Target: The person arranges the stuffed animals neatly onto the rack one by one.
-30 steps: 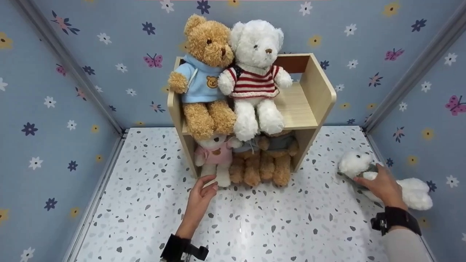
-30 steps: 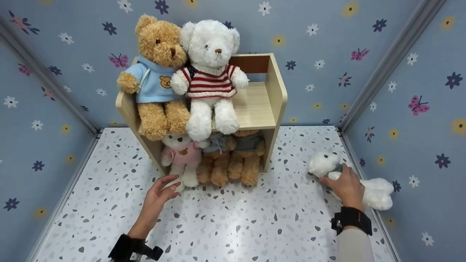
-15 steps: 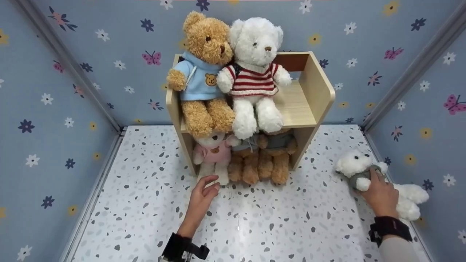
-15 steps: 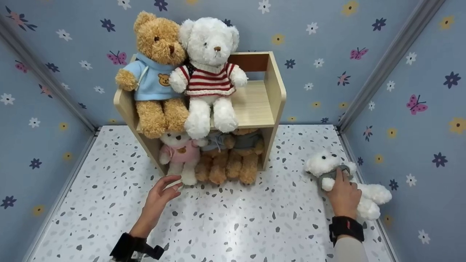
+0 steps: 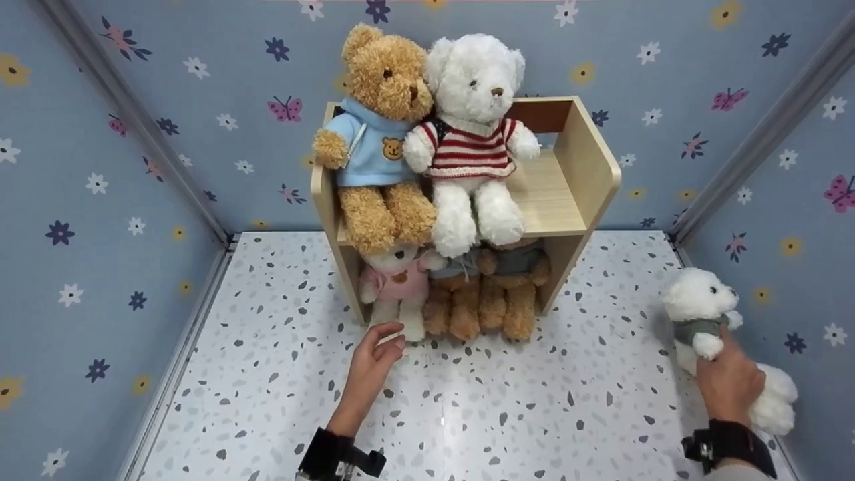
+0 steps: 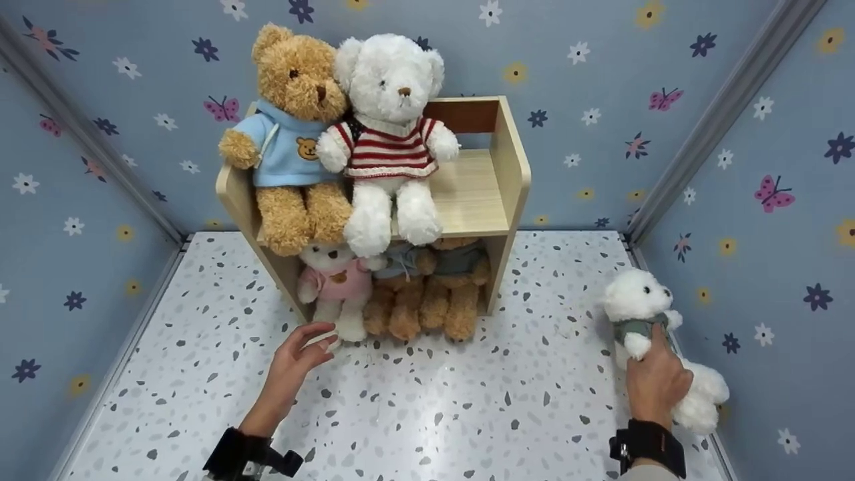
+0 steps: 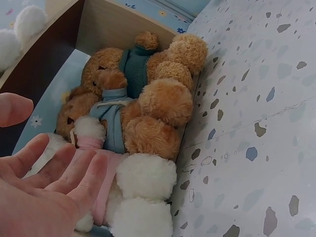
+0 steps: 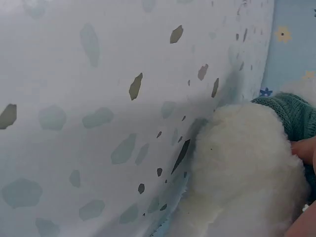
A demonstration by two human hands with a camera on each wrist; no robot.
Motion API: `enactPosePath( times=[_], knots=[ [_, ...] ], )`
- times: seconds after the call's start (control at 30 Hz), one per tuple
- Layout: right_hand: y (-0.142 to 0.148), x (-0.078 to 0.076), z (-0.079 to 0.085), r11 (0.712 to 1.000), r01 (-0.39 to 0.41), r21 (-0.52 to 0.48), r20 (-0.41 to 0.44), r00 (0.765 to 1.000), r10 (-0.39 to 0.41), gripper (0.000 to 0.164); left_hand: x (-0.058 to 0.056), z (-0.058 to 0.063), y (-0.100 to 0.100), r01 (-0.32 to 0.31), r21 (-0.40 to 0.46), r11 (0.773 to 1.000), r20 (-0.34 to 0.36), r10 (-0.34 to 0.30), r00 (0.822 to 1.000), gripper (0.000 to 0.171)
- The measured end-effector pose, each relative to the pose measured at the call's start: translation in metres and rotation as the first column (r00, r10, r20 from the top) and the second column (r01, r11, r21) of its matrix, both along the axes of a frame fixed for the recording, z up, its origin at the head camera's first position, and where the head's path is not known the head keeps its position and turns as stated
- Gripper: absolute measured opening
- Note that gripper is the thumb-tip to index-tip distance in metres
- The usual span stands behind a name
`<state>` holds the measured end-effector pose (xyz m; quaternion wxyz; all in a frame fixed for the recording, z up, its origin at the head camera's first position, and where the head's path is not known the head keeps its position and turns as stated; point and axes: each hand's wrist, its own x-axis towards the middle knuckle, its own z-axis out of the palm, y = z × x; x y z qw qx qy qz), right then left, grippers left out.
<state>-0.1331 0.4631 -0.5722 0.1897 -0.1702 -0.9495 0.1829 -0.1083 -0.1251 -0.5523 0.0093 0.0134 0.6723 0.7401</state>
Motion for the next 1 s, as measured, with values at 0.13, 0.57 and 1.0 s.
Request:
enactPosePath(
  times=[0.13,0.57,1.0],
  knots=[
    [-0.018,0.006,0.011,0.999,0.024,-0.029,-0.142,0.990,-0.028,0.060,0.000,0.000,0.001,-0.009,0.006,1.000,0.000,0.009,1.000,0.037],
    [-0.066,0.014,0.024,0.996,-0.081,0.022,-0.477,0.875,0.082,0.060,-0.002,0.005,0.012,0.030,0.019,0.999,0.008,-0.030,1.000,0.038],
    [-0.111,0.021,0.019,0.978,-0.201,0.058,-0.716,0.674,0.181,0.045,-0.003,0.008,0.029,0.070,0.014,0.997,-0.015,-0.069,0.997,0.038]
  ],
)
